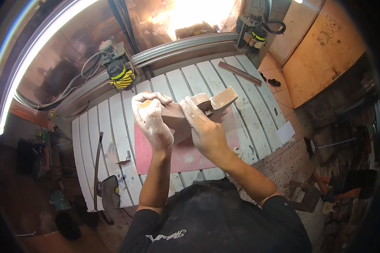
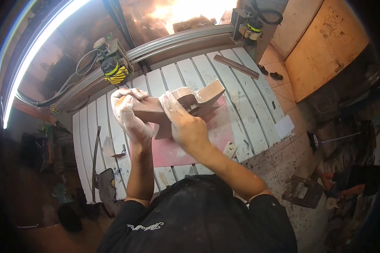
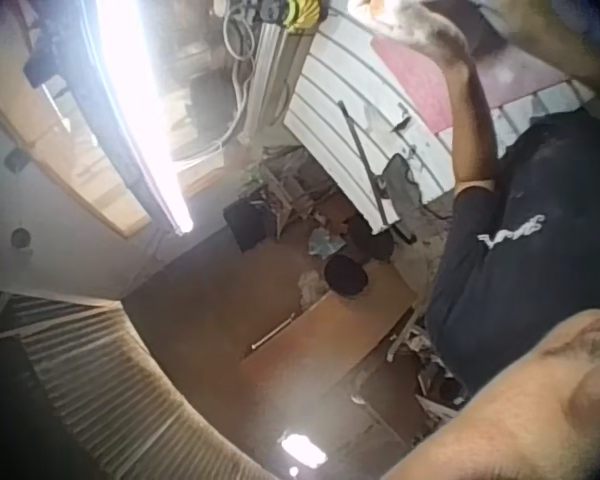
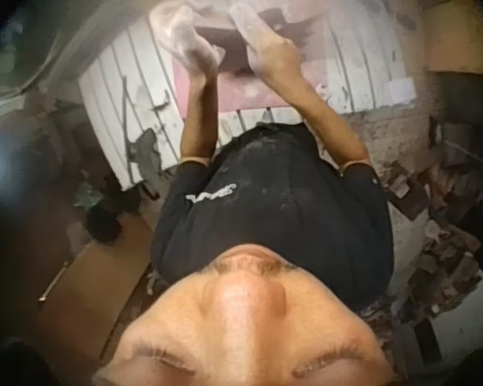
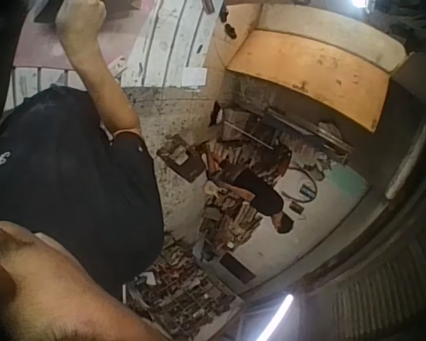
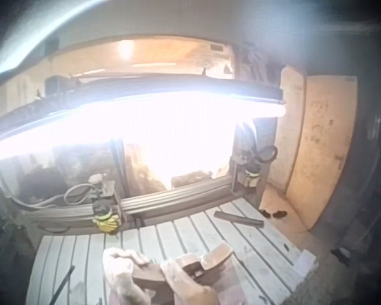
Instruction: The person sands the edges and surface of a wooden guitar body by hand with a piece of sandpaper, turning the guitar over several times to reach different sides.
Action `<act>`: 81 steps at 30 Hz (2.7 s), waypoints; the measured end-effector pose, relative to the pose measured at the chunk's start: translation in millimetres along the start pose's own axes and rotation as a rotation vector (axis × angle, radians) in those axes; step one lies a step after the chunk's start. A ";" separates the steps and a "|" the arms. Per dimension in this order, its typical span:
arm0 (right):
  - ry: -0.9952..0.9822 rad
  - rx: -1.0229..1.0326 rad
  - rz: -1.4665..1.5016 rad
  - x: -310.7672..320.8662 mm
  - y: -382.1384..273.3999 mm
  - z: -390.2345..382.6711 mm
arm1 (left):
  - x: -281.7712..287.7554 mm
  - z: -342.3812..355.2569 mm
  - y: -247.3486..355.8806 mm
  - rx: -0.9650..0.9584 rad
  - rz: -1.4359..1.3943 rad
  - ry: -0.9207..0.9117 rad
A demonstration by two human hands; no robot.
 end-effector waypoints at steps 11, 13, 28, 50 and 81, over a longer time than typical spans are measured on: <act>0.350 0.024 -0.445 101.1 79.0 13.4 | 18.9 33.5 -16.5 -0.085 0.344 0.192; 0.393 -0.076 -0.233 98.9 95.4 7.1 | 33.8 30.4 -37.6 -0.044 0.367 0.220; 0.224 -0.280 0.521 26.9 50.0 -23.1 | 130.2 0.7 -5.0 0.031 0.176 0.334; 0.214 -0.157 0.388 -16.6 -12.3 -13.7 | 199.0 4.3 67.8 -0.080 0.325 0.674; 0.245 -0.225 0.589 -13.4 13.3 -1.6 | 225.2 28.0 52.6 -0.024 0.295 0.265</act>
Point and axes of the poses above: each hand's wrist, its own z-axis towards the middle knuckle, its own x-axis out of the back of the hand, y = z × x, the point moved 8 cm from there along z, towards the middle knuckle, and after that the axes turned 11 degrees about x, right-handed, at the moved point
